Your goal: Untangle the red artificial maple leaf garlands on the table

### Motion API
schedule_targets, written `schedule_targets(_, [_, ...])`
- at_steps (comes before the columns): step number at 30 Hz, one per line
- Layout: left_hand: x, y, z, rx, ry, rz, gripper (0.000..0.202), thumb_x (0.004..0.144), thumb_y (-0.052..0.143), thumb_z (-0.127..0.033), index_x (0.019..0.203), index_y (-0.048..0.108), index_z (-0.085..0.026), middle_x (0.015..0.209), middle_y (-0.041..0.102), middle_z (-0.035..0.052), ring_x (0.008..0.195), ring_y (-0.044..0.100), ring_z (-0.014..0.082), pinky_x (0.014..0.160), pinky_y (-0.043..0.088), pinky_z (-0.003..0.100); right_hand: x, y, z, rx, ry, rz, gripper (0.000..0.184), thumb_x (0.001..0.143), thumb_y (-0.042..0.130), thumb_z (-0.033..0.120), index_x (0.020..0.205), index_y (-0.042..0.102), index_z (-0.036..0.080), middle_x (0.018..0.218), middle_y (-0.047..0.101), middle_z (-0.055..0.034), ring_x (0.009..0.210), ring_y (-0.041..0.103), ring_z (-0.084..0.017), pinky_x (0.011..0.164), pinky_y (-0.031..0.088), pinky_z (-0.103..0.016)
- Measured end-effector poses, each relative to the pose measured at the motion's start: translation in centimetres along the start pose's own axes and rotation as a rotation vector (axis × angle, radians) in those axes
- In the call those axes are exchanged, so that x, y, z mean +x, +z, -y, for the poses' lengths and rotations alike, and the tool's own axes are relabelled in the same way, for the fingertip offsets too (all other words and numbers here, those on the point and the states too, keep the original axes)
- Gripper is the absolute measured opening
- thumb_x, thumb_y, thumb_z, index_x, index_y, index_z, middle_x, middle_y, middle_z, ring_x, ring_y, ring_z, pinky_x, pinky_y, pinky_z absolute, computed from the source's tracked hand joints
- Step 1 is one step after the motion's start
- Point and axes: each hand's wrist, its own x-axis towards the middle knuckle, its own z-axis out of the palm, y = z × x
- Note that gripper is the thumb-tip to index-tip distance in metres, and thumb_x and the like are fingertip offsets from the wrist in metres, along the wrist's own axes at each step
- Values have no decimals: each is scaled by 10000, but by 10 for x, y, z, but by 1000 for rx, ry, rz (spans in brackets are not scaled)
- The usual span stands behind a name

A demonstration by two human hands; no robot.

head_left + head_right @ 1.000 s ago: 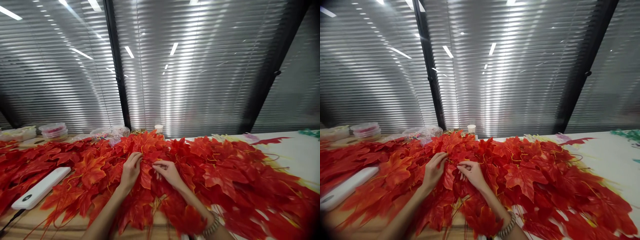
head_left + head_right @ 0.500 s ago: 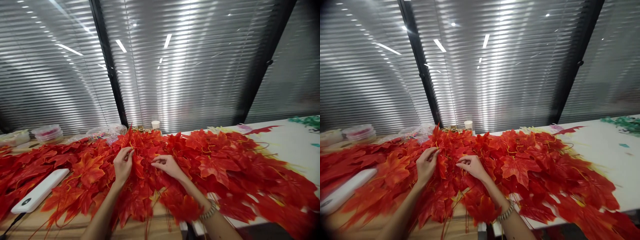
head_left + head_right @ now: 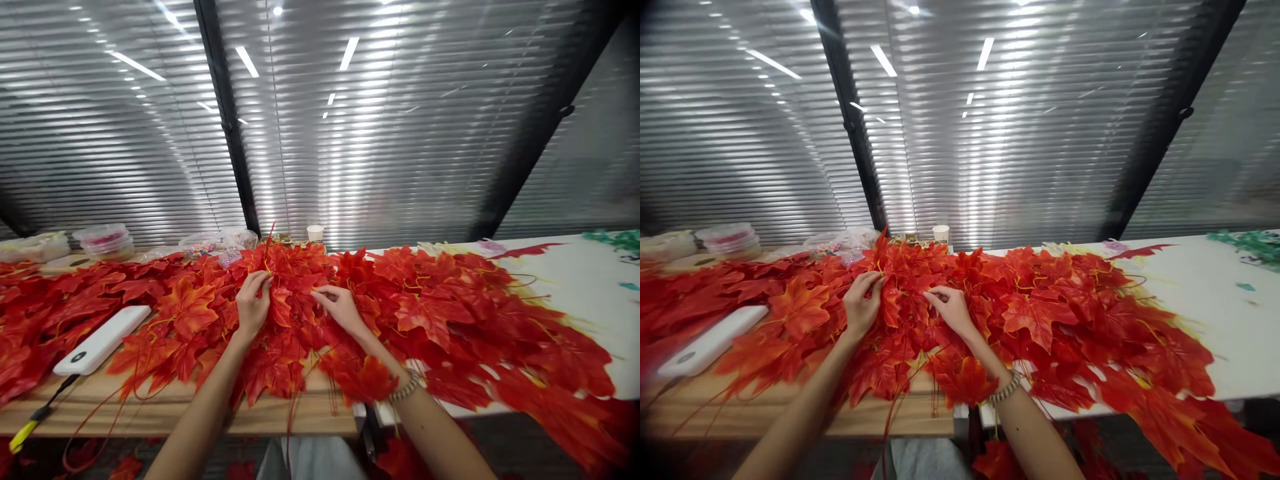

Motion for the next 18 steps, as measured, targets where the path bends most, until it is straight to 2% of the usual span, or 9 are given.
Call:
schedule_targets(4, [-1, 0, 0, -1, -8, -1, 147, 828, 497, -229, 864, 625, -166, 864, 635, 64, 817, 608, 167, 771, 488, 309, 2, -2, 0, -5, -4, -31, 296, 746, 574, 431, 759, 683, 157, 506, 558, 5, 388, 417, -97, 409, 342, -225])
schedule_targets(7, [0, -1, 1, -19, -40, -43, 139, 817, 514, -231, 861, 626, -161, 860, 633, 65, 809, 604, 167, 751, 492, 306, 3, -3, 2, -27, -40, -54, 267, 739, 591, 408, 759, 689, 161, 531, 589, -6, 410, 443, -105, 429, 362, -228])
schedule_targets(11, [3, -1, 11, -106, -241, -162, 163, 790, 549, -279, 859, 625, -152, 865, 627, 67, 790, 606, 169, 724, 506, 297, 4, -3, 6, -77, -109, -60, 188, 714, 637, 349, 722, 700, 173, 625, 662, -38, 506, 528, -140, 510, 418, -249])
schedule_targets(18, [12, -7, 27, -278, -573, -459, 251, 731, 587, -344, 881, 619, -146, 896, 632, 72, 822, 626, 192, 798, 496, 342, 4, -5, 9, -189, -254, -46, 170, 779, 584, 316, 768, 712, 204, 735, 695, -56, 652, 601, -186, 616, 451, -289])
